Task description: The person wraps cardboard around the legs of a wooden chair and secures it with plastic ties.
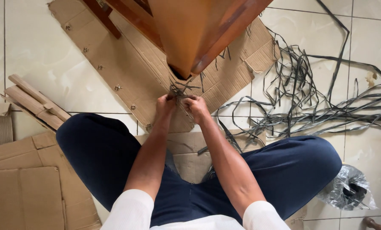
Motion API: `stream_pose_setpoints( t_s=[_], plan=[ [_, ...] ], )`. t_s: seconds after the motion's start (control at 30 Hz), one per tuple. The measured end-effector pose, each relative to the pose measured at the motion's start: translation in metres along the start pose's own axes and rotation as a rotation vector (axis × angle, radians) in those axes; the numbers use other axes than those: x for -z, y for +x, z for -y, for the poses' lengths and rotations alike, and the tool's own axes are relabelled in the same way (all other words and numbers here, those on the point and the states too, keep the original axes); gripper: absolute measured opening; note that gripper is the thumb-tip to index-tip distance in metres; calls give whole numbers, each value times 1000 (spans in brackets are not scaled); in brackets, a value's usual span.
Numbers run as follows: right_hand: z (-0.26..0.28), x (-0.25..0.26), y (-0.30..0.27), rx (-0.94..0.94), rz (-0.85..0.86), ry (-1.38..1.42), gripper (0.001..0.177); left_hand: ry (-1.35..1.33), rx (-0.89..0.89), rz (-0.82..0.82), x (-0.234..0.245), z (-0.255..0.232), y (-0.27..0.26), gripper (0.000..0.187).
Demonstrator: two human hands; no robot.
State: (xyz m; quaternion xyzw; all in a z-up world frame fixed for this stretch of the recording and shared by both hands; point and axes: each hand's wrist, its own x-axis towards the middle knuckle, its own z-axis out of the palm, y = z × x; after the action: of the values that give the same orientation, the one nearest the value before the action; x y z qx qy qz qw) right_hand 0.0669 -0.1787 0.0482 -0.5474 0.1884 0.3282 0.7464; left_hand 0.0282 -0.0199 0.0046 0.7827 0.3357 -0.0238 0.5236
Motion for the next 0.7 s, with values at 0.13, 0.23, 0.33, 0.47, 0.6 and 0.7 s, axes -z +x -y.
stream_pose_setpoints(
  t_s=[0.13, 0.23, 0.33, 0.47, 0.6, 0.7],
  plan=[
    [18, -16, -17, -11, 26, -7, 6, 17, 7, -11, -6, 11, 9, 30],
    [15, -16, -17, -5, 40, -47, 5, 19, 12, 33, -7, 17, 16, 32],
    [12, -15, -20, 9, 40, -88, 2, -3, 81, 72, 9, -15, 3, 32],
    [6, -17, -26, 84, 126, -3, 6, 29, 66, 82, 8, -14, 4, 34],
    [21, -29, -44, 77, 94, 14, 12, -26, -6, 98, -7, 15, 14, 39],
    [27, -32, -47, 121, 73, -67, 15, 44, 11, 17, -19, 32, 21, 39]
  ],
)
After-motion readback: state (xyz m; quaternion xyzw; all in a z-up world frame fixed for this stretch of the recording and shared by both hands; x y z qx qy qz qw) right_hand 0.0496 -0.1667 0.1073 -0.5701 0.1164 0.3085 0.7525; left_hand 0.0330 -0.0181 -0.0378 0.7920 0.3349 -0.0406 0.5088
